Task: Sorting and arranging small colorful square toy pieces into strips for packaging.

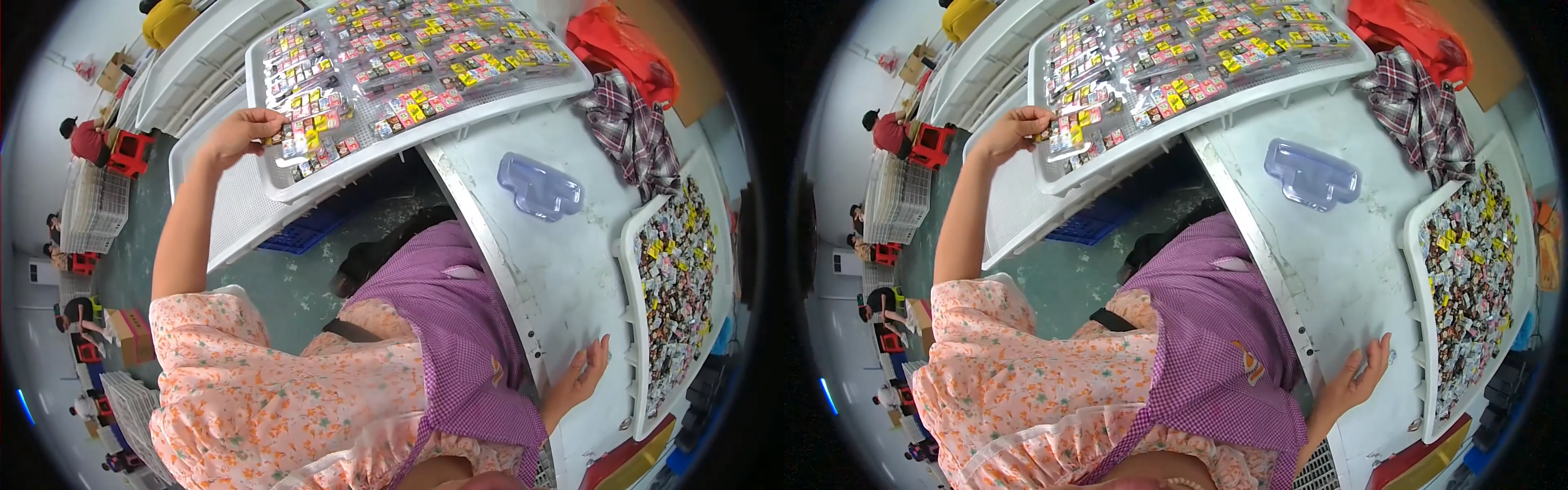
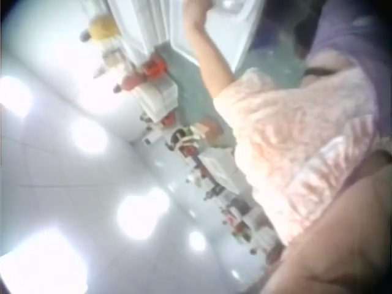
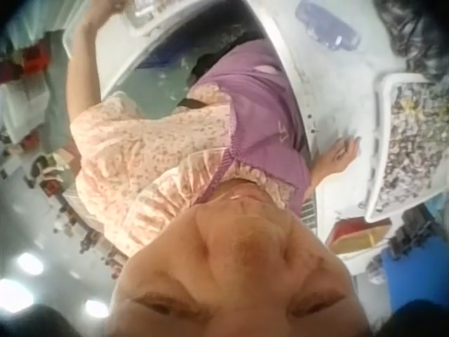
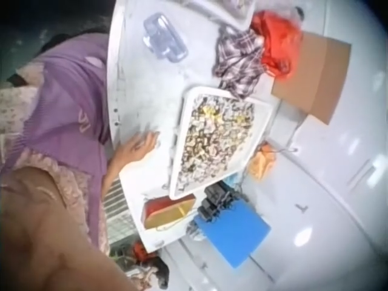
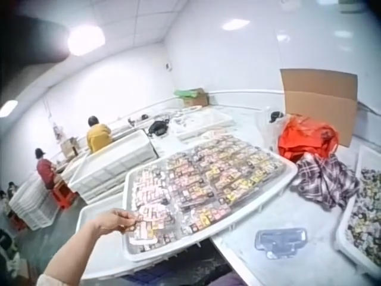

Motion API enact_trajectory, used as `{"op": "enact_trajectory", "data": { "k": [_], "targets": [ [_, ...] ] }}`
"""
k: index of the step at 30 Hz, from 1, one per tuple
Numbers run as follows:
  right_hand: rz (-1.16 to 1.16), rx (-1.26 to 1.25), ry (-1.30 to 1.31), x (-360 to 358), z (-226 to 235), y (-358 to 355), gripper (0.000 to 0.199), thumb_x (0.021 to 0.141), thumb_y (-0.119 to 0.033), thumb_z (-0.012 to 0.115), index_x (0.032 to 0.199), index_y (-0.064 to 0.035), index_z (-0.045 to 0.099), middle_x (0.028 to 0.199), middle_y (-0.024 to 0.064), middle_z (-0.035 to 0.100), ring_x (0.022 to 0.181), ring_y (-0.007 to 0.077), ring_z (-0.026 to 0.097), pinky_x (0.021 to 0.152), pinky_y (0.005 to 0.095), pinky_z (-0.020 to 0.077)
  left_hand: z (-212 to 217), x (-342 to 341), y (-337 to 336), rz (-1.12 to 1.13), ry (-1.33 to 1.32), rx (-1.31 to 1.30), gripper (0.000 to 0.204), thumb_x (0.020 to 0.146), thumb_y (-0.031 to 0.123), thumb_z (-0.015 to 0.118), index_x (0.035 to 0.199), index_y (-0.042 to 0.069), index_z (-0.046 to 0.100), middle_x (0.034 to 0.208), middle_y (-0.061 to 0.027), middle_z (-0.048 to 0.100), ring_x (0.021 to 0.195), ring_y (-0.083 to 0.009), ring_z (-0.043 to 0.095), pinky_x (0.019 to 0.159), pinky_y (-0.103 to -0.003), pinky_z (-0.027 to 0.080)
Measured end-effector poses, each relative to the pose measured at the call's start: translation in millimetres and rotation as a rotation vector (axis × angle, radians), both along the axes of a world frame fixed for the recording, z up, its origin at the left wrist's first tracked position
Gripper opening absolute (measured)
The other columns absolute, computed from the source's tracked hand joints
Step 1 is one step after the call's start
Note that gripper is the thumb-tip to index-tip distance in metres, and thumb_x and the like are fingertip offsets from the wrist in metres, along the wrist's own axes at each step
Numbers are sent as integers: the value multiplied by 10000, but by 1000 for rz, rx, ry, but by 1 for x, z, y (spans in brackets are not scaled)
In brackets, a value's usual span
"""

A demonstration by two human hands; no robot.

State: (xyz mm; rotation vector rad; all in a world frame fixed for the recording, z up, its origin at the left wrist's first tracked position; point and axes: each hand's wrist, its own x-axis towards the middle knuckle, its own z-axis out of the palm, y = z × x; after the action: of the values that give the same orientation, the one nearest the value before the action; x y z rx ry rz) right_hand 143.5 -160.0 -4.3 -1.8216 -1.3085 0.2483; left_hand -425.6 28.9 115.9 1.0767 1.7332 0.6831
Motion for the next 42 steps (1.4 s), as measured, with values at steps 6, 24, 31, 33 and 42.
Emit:
{"op": "enact_trajectory", "data": {
  "k": [6, 24, 31, 33, 42],
  "targets": [
    [-4, -13, 27, 1, 1, -1, 288, 974, -93, 459, 1215, 49, 528, 1384, 144, 458, 1242, 242, 460, 1033, 345, 365, 58, 24, 45, -659, 693, -58, 156, 895, 201, 601, 963, 93, 692, 785, 12, 640, 722, -82, 569, 610, -262, 461],
    [-40, 4, 209, -4, 2, 8, 243, 964, -82, 479, 1159, 50, 538, 1376, 143, 469, 1190, 218, 487, 998, 316, 383, 5, 108, 55, -1287, 821, 170, 166, 718, -57, 634, 853, 30, 677, 1002, -104, 595, 1038, -286, 546, 892, -354, 451],
    [-59, 0, 212, -1, 4, 7, 249, 958, -80, 486, 1162, 53, 539, 1377, 146, 468, 1182, 221, 494, 998, 318, 383, 14, 92, 42, -1031, 516, 364, 170, 776, -33, 625, 933, 31, 627, 1028, -99, 597, 1007, -262, 582, 877, -356, 469],
    [-43, 41, 255, 2, -2, 2, 250, 932, -61, 509, 1161, 27, 558, 1363, 155, 483, 1195, 239, 491, 1007, 330, 377, 24, 101, 36, -897, 528, 269, 143, 800, -34, 623, 931, 22, 629, 953, -84, 621, 929, -218, 609, 831, -326, 485],
    [20, 41, -8, 5, -7, 3, 265, 892, -46, 566, 1152, 1, 581, 1351, 145, 502, 1160, 228, 515, 982, 324, 397, -19, 247, 4, -1014, 225, 773, 438, 803, 204, 724, 1181, 42, 574, 1141, -156, 593, 1080, -324, 544, 907, -388, 453]
  ]
}}
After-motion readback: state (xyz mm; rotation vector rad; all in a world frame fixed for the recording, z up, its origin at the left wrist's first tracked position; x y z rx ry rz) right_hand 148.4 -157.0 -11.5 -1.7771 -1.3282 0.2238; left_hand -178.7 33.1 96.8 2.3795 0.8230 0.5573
